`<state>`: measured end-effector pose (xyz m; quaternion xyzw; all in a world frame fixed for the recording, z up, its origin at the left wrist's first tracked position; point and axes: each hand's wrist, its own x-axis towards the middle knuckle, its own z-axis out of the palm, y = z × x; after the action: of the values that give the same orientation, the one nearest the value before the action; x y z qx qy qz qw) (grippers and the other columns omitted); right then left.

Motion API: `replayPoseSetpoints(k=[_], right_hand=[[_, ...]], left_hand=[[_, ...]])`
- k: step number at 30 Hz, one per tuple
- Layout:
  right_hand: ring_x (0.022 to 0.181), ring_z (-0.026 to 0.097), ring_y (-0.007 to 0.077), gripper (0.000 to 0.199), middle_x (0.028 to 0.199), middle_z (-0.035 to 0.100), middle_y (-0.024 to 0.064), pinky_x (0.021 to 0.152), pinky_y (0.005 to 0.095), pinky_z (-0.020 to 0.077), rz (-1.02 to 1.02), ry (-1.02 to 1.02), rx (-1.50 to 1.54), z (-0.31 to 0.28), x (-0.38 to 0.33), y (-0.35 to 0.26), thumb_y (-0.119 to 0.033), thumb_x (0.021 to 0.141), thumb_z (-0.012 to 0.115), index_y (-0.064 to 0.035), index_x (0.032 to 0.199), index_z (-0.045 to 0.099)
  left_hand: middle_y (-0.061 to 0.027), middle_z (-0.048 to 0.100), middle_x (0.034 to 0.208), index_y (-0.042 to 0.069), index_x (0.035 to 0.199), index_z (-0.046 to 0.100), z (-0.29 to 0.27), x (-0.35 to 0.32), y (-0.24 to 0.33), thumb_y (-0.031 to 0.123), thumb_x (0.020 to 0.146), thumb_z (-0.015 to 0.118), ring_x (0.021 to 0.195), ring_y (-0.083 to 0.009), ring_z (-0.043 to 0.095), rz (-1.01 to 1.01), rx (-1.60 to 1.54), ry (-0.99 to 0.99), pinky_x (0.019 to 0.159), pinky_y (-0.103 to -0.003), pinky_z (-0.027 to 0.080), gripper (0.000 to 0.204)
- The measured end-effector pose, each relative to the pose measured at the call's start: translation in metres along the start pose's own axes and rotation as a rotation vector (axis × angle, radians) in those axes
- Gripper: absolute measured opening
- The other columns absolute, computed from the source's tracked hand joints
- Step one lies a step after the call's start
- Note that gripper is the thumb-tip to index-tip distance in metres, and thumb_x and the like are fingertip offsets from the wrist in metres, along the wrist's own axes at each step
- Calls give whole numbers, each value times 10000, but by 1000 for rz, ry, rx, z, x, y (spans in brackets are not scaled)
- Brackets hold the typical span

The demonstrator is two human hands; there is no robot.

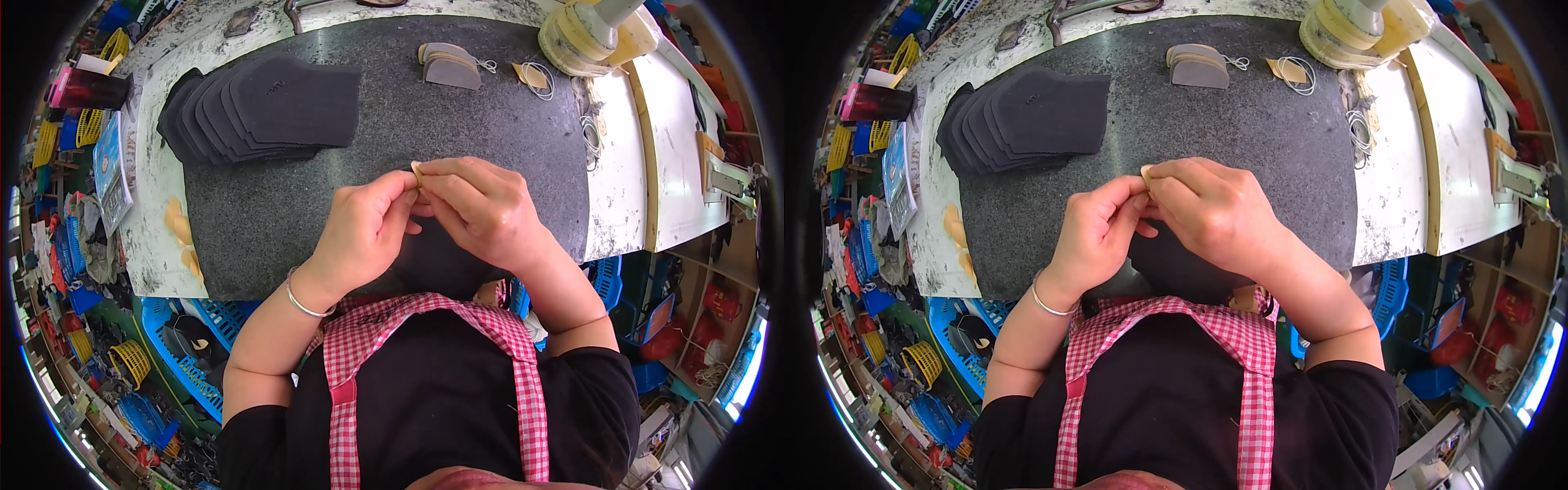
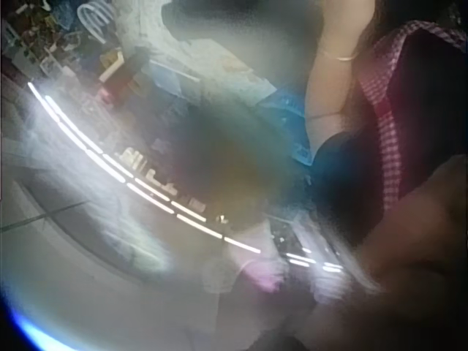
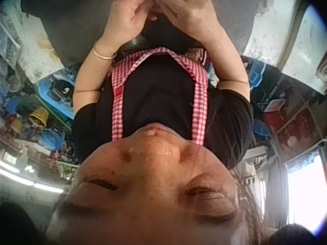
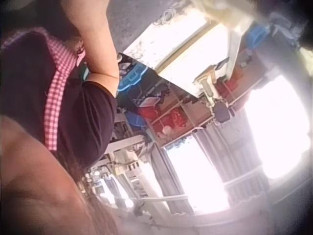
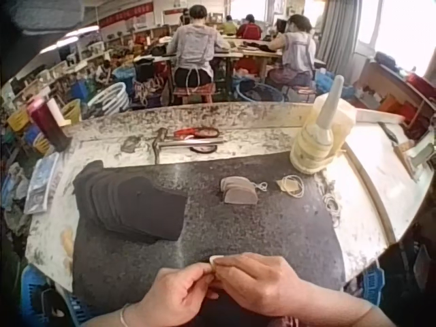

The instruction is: The person assembles face masks by hand at a workbench. They pick up a black fabric mask and a beige insert, peel the backing off the insert, and press it onto the mask. This process is repeated for multiple units, with the person handling the items one at a time and stacking the finished masks.

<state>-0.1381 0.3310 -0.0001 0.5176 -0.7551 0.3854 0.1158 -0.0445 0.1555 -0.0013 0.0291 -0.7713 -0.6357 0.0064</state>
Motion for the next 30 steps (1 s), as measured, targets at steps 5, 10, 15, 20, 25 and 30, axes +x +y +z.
replayPoseSetpoints(k=[5, 10, 15, 20, 25, 30], right_hand=[[872, 755, 289, 163, 1011, 739, 123, 690, 359, 617, 167, 2, 160, -4, -2, -7, 10, 805, 763, -15, 931, 664], [1048, 680, 260, 51, 1100, 705, 140, 917, 379, 561, 300, 39, 529, -13, -1, -2, -23, 959, 667, -9, 997, 635], [946, 704, 221, 190, 1029, 716, 110, 857, 341, 568, 488, -220, 1137, -61, -32, 36, -184, 1065, 648, -13, 1127, 594], [777, 709, 125, 255, 887, 735, 78, 688, 294, 582, 617, -303, 727, -44, -19, -11, -177, 984, 786, 28, 1094, 681], [767, 689, 82, 124, 853, 717, 58, 676, 245, 564, 765, -13, 576, -17, -9, -20, -59, 981, 757, 34, 1037, 698], [699, 681, 74, 125, 784, 711, 35, 611, 243, 543, 925, -270, 589, -25, -3, 20, -83, 999, 728, 41, 987, 716]], left_hand=[[-161, 774, 963, -27, 1113, 674, 0, -5, 0, 31, 1050, 614, 843, -202, 784, 202, 200, 9, 727, -340, 624, 104], [-110, 780, 998, -1, 1084, 678, -5, -8, 2, 112, 1073, 636, 875, -156, 774, 11, -251, -41, 687, -261, 582, 122], [-94, 791, 958, -11, 1023, 691, -38, -14, -9, 98, 1055, 672, 836, -141, 779, 43, -255, 171, 655, -232, 580, 115], [-123, 793, 924, 21, 941, 727, -19, -10, -3, -23, 794, 839, 719, -213, 769, 737, 667, 320, 649, -309, 628, 190], [-97, 752, 1013, 4, 1052, 761, 2, -13, -16, 110, 731, 925, 828, -255, 752, 793, 676, 181, 684, -342, 623, 376], [-58, 747, 1178, 41, 1092, 775, 5, -43, -40, 167, 732, 893, 1062, -243, 683, 585, 772, 42, 891, -391, 539, 400]])
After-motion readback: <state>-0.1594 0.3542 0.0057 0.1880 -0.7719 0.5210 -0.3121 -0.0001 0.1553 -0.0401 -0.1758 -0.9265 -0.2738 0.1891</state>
